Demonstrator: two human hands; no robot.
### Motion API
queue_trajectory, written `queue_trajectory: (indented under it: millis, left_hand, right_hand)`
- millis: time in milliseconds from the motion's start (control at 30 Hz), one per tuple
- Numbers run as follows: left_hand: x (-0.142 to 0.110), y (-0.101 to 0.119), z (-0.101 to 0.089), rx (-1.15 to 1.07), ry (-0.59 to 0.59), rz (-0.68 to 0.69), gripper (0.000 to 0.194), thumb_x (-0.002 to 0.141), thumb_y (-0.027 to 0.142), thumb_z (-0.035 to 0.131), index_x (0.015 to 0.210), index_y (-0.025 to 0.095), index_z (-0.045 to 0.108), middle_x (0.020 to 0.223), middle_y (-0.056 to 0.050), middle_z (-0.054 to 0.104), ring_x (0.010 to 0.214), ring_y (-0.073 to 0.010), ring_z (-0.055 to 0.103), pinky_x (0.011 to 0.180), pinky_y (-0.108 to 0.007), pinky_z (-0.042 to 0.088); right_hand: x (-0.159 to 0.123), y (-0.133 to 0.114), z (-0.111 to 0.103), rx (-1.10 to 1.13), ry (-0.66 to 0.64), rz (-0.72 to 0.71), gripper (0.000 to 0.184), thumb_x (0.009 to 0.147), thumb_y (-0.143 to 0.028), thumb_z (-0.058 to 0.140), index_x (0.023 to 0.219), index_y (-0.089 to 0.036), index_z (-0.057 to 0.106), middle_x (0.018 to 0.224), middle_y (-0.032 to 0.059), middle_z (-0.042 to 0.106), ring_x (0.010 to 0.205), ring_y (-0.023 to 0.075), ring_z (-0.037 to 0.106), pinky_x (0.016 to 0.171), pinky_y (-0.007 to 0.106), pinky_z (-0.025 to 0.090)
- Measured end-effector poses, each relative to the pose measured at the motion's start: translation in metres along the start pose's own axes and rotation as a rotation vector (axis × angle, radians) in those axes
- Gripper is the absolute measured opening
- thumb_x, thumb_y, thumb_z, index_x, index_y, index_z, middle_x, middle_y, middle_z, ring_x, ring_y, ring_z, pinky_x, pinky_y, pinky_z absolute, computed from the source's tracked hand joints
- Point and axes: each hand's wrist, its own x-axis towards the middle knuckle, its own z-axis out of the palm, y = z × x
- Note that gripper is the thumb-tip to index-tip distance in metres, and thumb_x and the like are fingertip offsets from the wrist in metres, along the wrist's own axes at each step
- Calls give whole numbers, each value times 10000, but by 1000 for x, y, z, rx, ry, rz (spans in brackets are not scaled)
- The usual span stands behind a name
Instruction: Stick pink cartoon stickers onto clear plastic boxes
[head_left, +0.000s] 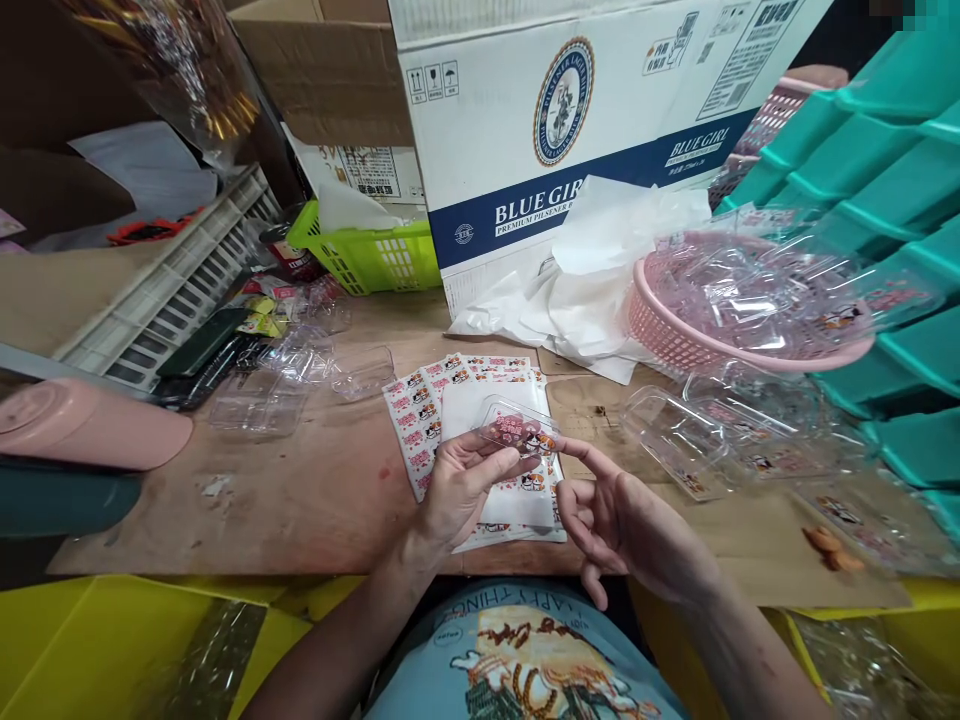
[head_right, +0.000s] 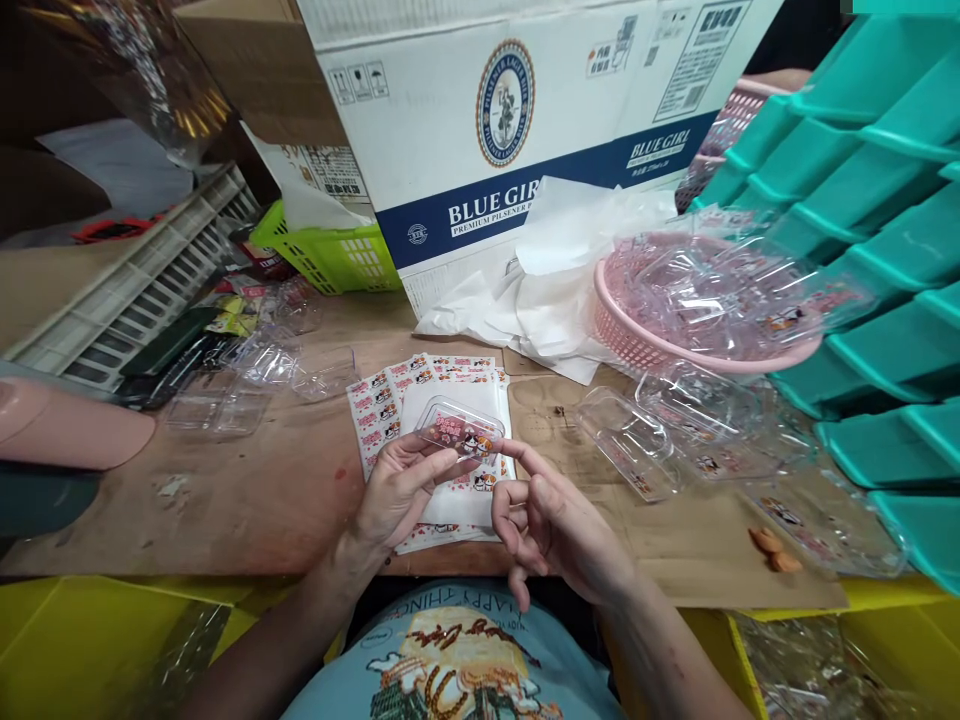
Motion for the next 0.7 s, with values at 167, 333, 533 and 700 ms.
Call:
queue_trajectory:
  millis: [167,333,533,700]
  left_hand:
    - [1,-1,-2,9,-29,10,187,790,146,759,972,184,781,1023,-47,780,973,-184,714,936,-368,585]
    - [0,2,0,-42,-47,26,151,785,149,763,918,218,788,1026,-36,782,1001,-208,720,948,-412,585]
    - [1,-5,5,-66,101,64,70,788,266,781,820,204,788,924,-43,791,865,-201,744,861,-420,619]
    - [4,-13,8,-45,219,109,112,734,276,823,788,185,787,879,-35,786,831,-177,736,839,-385,627]
  right_hand:
    - [1,0,-1,-18,20,5,609,938,-530,572,1457,-302,350,774,-23,610,413,21,387,451,290,580]
    - [3,0,4,-58,48,-14,593,943,-500,581,1447,-288,352,765,-28,600,426,30,390,450,280,577]
    - [3,-3,18,-294,154,-36,609,954,-529,534,1459,-261,325,732,-45,542,437,59,393,446,279,557]
    - [4,8,26,-1326,542,-275,701,966,-509,522,1537,-162,309,713,18,588,570,161,552,583,312,540]
